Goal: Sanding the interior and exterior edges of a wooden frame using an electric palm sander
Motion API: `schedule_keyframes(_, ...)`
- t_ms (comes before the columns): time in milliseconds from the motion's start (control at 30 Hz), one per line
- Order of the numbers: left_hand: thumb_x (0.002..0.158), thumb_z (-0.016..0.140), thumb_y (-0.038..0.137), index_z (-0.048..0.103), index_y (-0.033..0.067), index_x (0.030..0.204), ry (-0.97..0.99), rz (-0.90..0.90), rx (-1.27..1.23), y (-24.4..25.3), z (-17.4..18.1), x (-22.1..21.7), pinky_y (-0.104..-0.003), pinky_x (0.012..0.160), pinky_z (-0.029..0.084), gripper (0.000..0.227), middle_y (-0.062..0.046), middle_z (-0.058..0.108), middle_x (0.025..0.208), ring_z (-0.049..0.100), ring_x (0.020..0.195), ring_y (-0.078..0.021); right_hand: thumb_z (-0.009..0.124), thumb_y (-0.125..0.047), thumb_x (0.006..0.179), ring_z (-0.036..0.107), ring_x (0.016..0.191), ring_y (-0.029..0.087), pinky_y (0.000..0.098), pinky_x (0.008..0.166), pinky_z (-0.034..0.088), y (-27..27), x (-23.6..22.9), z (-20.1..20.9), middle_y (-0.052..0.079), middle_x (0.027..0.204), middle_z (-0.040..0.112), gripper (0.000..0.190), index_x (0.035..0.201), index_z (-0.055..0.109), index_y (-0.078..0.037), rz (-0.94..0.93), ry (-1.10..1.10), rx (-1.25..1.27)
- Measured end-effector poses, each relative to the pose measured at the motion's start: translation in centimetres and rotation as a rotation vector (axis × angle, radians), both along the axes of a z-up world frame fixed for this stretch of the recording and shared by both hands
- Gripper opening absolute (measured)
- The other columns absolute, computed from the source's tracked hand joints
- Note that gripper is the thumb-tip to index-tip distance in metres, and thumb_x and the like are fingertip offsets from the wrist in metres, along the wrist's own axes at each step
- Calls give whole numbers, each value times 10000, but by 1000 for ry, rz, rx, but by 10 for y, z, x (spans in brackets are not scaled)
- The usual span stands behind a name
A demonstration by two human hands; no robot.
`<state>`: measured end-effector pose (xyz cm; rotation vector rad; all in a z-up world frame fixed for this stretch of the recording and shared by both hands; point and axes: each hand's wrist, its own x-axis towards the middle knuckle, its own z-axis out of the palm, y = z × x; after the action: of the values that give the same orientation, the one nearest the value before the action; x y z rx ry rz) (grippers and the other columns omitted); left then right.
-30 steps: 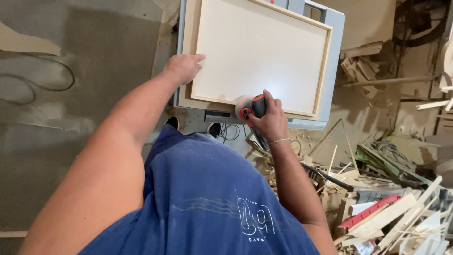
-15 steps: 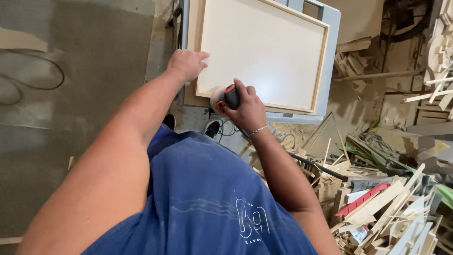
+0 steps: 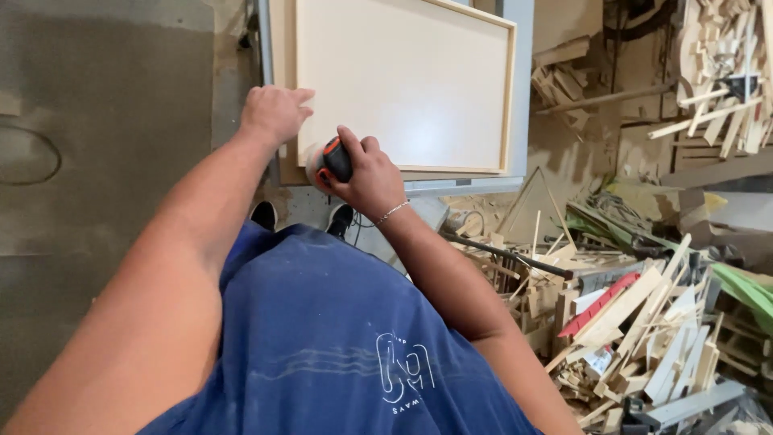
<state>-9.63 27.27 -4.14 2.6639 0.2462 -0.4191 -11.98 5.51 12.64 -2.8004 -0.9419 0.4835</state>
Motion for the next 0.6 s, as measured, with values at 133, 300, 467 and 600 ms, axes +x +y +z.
schedule_keyframes(133, 1051, 461, 487, 568, 476, 1458, -35, 20, 60, 2, -6, -4, -507, 927, 525, 421, -135, 789, 1078, 728, 1067, -381, 775, -468, 803, 716, 1010, 442, 527, 870, 617, -13, 12, 6, 103, 1180, 545, 869, 1548, 360, -304, -99, 36, -47)
schedule_keyframes(300, 1066, 463, 478, 577, 462, 1466, -49, 40, 44, 4, -15, -6, -523, 922, 515, 416, -149, 789, 1095, 719, 1058, -406, 783, -434, 792, 709, 1040, 459, 538, 892, 607, -45, 35, 18, 121, 1206, 549, 881, 1551, 358, -292, -206, 67, -82)
schedule_keyframes(467, 1078, 441, 484, 577, 446, 1474, -20, 63, 34, 4, 4, -10, -522, 947, 506, 421, -140, 784, 1109, 704, 1069, -406, 782, -449, 790, 704, 1073, 445, 531, 934, 595, -79, 62, 20, 120, 1237, 552, 899, 1562, 344, -304, -292, 66, -126)
schedule_keyframes(600, 1074, 447, 503, 565, 464, 1482, 12, 77, 29, 1, 12, -11, -526, 967, 513, 426, -144, 779, 1126, 698, 1101, -401, 775, -485, 782, 701, 1089, 436, 518, 944, 583, -113, 84, 17, 102, 1243, 544, 909, 1561, 333, -329, -364, 52, -161)
